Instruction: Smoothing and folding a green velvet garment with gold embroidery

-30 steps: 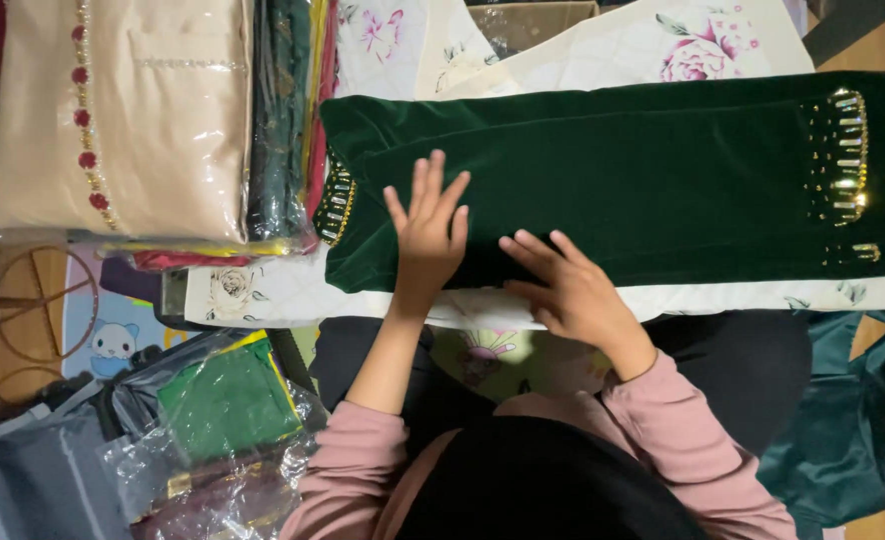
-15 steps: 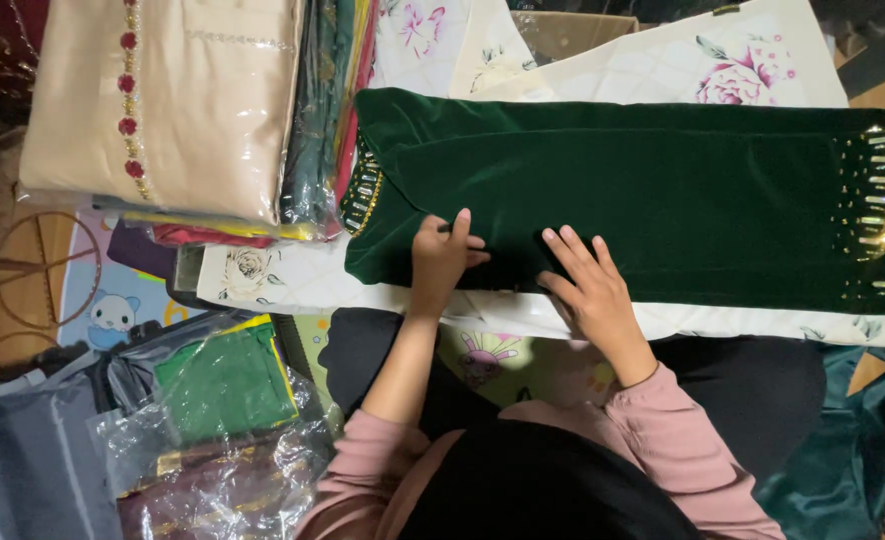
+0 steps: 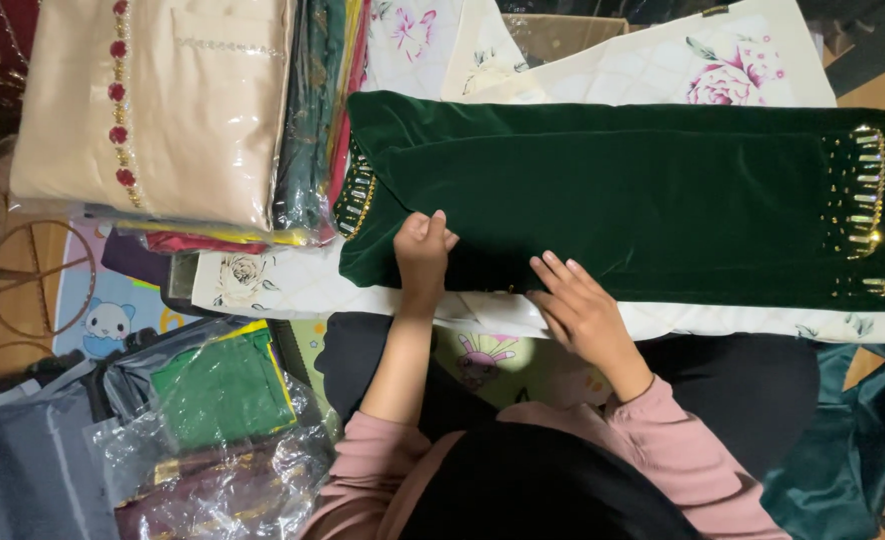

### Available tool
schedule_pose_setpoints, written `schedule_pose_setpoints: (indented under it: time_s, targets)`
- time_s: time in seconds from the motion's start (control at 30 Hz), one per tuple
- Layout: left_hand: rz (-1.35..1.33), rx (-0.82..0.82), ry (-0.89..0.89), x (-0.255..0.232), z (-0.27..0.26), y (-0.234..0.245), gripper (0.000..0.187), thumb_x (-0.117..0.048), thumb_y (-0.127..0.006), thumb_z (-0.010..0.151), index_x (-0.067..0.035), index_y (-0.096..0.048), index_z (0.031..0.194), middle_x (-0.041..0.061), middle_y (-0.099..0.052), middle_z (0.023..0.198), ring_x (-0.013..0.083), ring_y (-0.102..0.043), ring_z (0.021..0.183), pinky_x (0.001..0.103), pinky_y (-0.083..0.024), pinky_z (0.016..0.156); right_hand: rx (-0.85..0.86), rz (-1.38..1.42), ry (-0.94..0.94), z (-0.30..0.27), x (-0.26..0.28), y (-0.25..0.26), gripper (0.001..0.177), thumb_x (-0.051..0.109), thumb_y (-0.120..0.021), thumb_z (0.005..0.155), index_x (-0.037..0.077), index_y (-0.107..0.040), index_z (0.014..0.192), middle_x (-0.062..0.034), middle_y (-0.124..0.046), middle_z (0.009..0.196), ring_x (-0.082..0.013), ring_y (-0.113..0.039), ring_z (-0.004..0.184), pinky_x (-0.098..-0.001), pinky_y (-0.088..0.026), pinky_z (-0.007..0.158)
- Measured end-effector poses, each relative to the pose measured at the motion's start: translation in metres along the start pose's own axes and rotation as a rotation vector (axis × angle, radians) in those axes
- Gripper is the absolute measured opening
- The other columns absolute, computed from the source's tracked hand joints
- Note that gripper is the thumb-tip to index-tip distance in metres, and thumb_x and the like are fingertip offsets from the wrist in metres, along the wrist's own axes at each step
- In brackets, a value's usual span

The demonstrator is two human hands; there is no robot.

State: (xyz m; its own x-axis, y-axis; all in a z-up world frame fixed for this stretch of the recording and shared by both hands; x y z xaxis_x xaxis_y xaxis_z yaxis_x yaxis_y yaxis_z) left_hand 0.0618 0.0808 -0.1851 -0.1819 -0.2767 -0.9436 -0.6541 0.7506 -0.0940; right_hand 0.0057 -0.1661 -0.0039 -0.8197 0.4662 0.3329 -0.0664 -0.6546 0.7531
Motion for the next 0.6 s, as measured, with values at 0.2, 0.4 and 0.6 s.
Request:
schedule_pose_setpoints:
  time_s: [0.2,0.4,0.6]
  targets:
    - [0.043,0.041,0.074,-0.035,-0.013,-0.011,0.051,-0.021,-0.074,0.093,0.021,-0.053,0.112,0.03,-0.066,0.078,0.0405,-0.074,0.07,0.047,-0.068,0.064,-0.101,0.156,0.038,0.001,0.014,0.011,0.02,0.019,-0.061,0.095,0.005,-0.075,0.101,-0.0194,-0.071,0.13,-0.0397,-0.064,0.127,-0.0506,-0.047,0.11]
    - [1.236,-0.219,-1.201,-0.184,-0.123,-0.054,0.039,-0.021,-0.076,0.091,-0.017,-0.052,0.061,0.002,-0.045,0.047,0.0204,-0.054,0.037,0.034,-0.039,0.034,-0.273,-0.011,-0.238,0.026,-0.03,0.043,0.031,0.014,-0.056,0.102,0.006,-0.071,0.128,-0.0189,-0.058,0.149,-0.0408,-0.047,0.144,-0.0498,-0.038,0.115]
    - [0.983,0.242,-0.98,-0.104,-0.136,-0.14,0.049,-0.025,-0.052,0.103,-0.018,-0.051,0.151,0.007,-0.045,0.161,0.0257,-0.046,0.148,0.054,-0.03,0.122,0.005,-0.132,-0.606,0.027,-0.072,-0.022,0.059,0.018,-0.045,0.11,0.001,-0.026,0.164,-0.026,-0.02,0.169,-0.0415,-0.016,0.156,-0.0559,-0.015,0.123]
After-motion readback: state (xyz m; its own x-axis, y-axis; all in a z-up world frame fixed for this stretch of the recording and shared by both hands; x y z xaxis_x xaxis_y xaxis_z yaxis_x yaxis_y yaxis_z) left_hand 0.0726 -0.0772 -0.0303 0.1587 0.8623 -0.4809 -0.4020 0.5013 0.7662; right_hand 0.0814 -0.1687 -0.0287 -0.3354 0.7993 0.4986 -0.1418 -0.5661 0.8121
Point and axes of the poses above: each hand's wrist, its own z-axis towards the middle knuckle, its own y-axis out of the back of the hand, x = y × z, the point moved 10 cm from there along z, towards the middle knuckle
